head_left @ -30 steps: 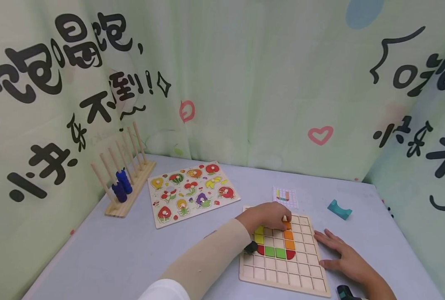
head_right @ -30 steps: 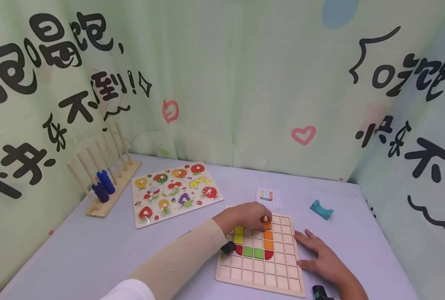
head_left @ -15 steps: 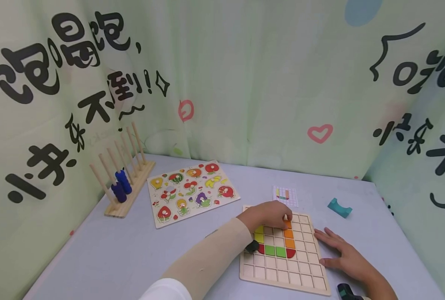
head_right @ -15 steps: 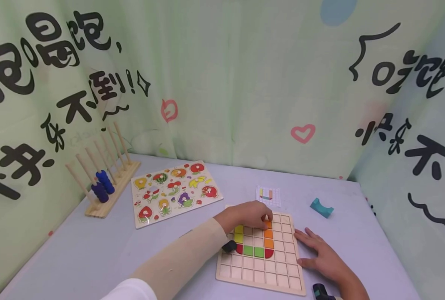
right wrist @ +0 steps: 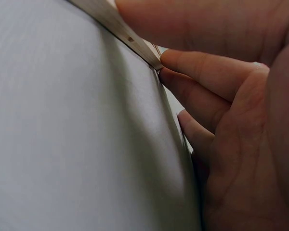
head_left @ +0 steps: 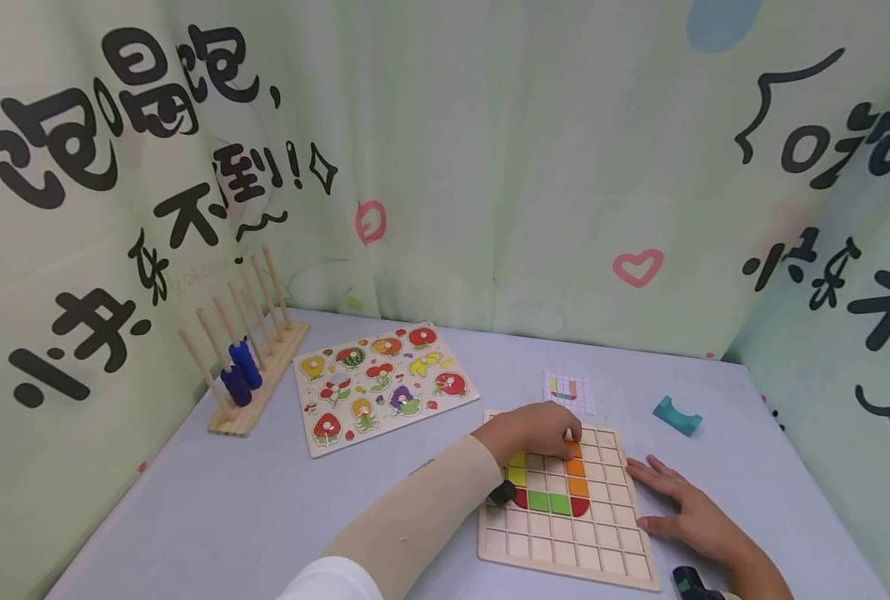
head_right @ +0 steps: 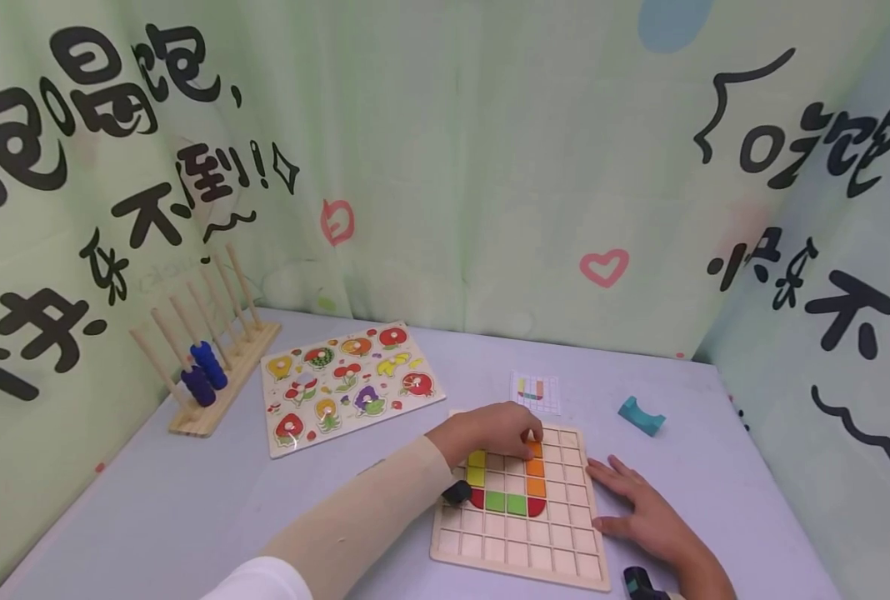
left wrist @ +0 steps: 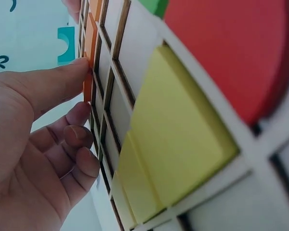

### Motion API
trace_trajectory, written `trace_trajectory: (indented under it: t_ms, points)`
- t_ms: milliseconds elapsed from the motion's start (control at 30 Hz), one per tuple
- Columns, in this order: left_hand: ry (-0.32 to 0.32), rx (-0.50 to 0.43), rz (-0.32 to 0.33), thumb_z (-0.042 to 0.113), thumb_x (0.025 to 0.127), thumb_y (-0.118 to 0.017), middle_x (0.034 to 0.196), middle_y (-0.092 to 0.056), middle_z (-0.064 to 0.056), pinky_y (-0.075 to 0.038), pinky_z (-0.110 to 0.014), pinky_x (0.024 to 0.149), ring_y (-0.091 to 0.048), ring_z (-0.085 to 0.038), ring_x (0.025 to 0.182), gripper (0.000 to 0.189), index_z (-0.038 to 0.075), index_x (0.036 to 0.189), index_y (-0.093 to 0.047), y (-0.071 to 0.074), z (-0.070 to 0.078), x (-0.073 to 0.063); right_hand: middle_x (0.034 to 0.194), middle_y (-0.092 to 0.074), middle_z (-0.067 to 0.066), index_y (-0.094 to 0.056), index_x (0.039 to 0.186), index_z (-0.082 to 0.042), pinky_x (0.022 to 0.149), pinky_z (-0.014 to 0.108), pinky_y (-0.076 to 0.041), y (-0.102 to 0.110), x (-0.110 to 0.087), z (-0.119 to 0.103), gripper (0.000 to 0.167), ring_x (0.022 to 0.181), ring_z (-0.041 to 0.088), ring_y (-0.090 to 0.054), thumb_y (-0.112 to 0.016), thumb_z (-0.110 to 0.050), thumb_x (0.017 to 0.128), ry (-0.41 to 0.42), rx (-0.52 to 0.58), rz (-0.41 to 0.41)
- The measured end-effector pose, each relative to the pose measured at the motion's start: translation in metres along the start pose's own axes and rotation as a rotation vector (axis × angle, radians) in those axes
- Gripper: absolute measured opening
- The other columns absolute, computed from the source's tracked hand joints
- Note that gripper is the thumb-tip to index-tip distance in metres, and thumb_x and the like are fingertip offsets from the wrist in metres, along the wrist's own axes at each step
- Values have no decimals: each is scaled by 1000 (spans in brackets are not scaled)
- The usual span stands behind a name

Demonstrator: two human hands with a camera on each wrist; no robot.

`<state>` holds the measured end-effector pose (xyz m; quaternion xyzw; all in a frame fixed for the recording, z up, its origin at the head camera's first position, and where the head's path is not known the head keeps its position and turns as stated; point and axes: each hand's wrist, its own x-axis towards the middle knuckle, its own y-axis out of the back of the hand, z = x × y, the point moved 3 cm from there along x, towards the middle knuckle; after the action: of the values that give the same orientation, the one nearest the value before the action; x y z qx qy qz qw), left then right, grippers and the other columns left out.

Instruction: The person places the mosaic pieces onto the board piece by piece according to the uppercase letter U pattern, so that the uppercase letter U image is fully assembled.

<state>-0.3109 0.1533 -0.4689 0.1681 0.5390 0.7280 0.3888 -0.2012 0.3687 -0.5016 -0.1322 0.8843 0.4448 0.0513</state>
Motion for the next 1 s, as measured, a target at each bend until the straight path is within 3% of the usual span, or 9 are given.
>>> trace_trajectory:
  t_ms: [367,1000]
  points:
    - [49,-49,11,26,93,-67,89,-56,11,-42,-20,75,-50,-7,85,17,27,110,-67,8,-10,-7,154,-18,29,-42,147,-8,96,77,-16,3,-3,3,87,138,54,-12,-77,-42,75,-5,-12,4]
    - [37,-20,-9,21,93,-68,90,-58,12,-41,-20,78,-52,-7,84,16,26,108,-69,2,-5,2,155,-17,28,-42,147,-9,97,76,-16,0,1,0,88,138,53,-11,-77,-43,75,-6,-7,-5]
